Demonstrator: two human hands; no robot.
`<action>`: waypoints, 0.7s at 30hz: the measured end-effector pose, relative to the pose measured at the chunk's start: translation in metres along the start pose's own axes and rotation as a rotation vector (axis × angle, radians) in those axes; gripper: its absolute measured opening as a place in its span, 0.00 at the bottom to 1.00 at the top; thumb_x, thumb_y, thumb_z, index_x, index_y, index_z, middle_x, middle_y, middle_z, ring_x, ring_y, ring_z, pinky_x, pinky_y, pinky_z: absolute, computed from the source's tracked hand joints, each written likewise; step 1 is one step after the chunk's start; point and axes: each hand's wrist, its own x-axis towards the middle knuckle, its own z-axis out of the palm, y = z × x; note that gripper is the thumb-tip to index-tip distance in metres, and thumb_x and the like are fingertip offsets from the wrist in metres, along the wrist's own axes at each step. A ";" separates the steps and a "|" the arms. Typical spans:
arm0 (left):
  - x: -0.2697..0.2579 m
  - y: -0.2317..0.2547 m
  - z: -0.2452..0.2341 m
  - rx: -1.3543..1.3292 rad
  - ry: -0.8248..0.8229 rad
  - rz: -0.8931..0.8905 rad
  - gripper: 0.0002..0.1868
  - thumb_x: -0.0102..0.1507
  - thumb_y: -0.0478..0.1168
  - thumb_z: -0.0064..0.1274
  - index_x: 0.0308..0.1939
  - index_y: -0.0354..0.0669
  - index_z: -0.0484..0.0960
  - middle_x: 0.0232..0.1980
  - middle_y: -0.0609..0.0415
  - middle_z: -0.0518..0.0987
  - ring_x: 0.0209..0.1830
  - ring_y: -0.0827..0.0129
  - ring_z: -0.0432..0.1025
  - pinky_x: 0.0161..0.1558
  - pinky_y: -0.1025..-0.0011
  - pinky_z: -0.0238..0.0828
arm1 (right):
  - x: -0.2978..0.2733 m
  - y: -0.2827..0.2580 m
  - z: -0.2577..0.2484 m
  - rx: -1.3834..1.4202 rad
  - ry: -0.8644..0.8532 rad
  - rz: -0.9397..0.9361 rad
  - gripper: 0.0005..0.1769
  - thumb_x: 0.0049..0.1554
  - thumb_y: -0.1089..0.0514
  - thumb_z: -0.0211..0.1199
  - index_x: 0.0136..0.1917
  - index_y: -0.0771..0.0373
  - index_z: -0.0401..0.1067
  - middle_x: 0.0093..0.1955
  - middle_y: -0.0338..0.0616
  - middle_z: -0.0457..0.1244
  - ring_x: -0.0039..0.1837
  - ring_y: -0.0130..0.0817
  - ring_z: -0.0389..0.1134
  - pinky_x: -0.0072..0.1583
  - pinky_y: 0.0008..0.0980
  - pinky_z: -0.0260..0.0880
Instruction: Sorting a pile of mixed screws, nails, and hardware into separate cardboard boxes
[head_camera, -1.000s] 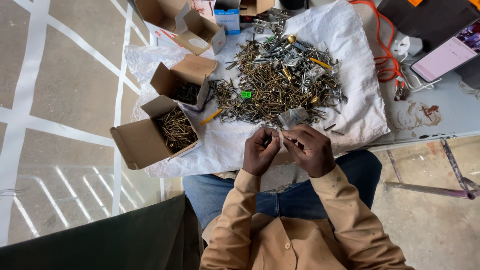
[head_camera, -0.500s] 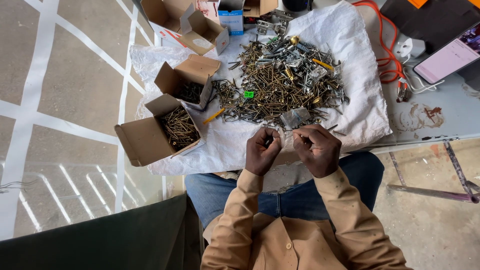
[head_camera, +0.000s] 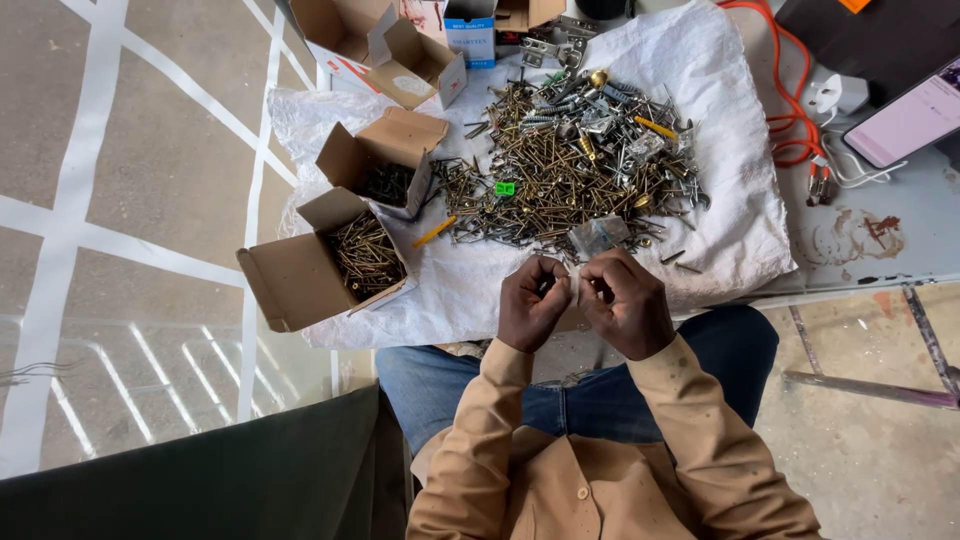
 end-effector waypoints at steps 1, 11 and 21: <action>0.000 0.004 0.003 -0.002 0.003 -0.001 0.02 0.63 0.33 0.58 0.37 0.37 0.81 0.23 0.49 0.76 0.28 0.76 0.68 0.28 0.77 0.66 | -0.001 0.001 -0.001 0.000 -0.003 0.000 0.04 0.57 0.68 0.64 0.42 0.62 0.75 0.39 0.45 0.65 0.37 0.45 0.70 0.36 0.35 0.72; 0.004 0.041 0.007 0.048 -0.049 0.056 0.06 0.64 0.33 0.61 0.45 0.37 0.85 0.15 0.54 0.71 0.20 0.79 0.62 0.24 0.82 0.60 | 0.002 0.000 -0.006 -0.001 -0.004 0.026 0.04 0.56 0.68 0.60 0.42 0.61 0.73 0.39 0.46 0.62 0.40 0.48 0.69 0.43 0.36 0.73; 0.004 0.034 0.007 0.049 -0.079 0.067 0.06 0.68 0.38 0.58 0.39 0.38 0.84 0.17 0.52 0.74 0.22 0.76 0.65 0.30 0.76 0.65 | 0.014 -0.016 -0.016 0.099 -0.144 0.152 0.05 0.61 0.60 0.63 0.44 0.61 0.76 0.38 0.45 0.66 0.39 0.45 0.71 0.40 0.38 0.74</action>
